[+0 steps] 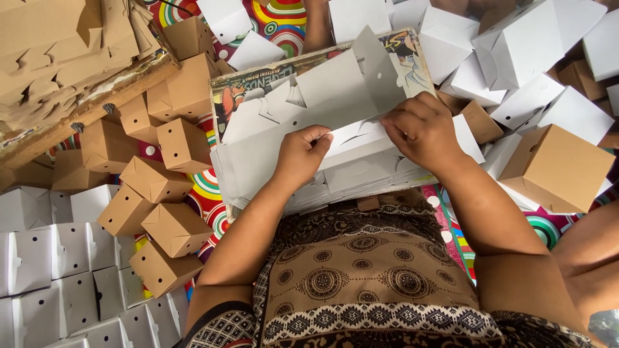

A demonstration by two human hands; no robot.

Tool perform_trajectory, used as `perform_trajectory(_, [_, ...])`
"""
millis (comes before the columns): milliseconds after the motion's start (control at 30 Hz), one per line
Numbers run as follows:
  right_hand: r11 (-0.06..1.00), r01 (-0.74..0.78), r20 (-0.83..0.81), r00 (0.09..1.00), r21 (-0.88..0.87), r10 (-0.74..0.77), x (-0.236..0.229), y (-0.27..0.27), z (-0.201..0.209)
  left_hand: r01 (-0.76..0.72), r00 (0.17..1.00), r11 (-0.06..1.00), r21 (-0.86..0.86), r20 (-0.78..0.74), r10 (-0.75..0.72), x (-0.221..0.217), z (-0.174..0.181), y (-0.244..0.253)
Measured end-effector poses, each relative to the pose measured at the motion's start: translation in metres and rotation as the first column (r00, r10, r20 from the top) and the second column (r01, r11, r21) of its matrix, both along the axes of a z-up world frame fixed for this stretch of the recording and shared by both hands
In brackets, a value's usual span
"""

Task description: Assembling small white cardboard boxes by folding and tucking flaps at a steady pace.

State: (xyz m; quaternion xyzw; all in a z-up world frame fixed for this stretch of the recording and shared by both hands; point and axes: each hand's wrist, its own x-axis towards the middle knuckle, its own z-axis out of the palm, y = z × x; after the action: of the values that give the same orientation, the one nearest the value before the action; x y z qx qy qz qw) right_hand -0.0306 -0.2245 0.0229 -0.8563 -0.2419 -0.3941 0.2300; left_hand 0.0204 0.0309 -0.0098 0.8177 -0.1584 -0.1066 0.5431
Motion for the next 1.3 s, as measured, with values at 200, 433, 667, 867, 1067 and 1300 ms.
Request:
perform_trajectory(200, [0.990, -0.131, -0.149, 0.981, -0.049, 0.122, -0.006, 0.009, 0.005, 0.069, 0.998, 0.997, 0.025, -0.010, -0.069, -0.006, -0.001, -0.004])
perform_trajectory(433, [0.964, -0.201, -0.185, 0.968, -0.176, 0.168, -0.003, 0.015, -0.008, 0.328, 0.945, 0.925, 0.191, -0.079, -0.319, -0.011, 0.032, -0.010])
perform_trajectory(667, [0.965, -0.213, -0.248, 0.953, -0.153, 0.172, -0.008, 0.026, -0.010, 0.391, 0.900, 0.798, 0.458, -0.010, -0.435, 0.009, 0.015, -0.032])
perform_trajectory(867, [0.911, -0.084, -0.159, 0.974, 0.404, 0.161, -0.011, 0.005, -0.037, 0.068, 0.967, 0.963, 0.260, 0.219, -0.128, 0.035, 0.018, -0.022])
perform_trajectory(1067, [0.880, -0.102, -0.098, 0.981, 0.464, 0.165, -0.013, 0.021, -0.010, -0.205, 0.951, 0.795, -0.571, 0.077, 0.300, 0.037, 0.076, -0.016])
perform_trajectory(1300, [0.980, -0.114, 0.062, 0.993, 0.163, 0.105, -0.001, 0.037, 0.003, -0.265, 0.949, 0.591, -0.762, -0.098, 0.299, 0.019, 0.061, -0.017])
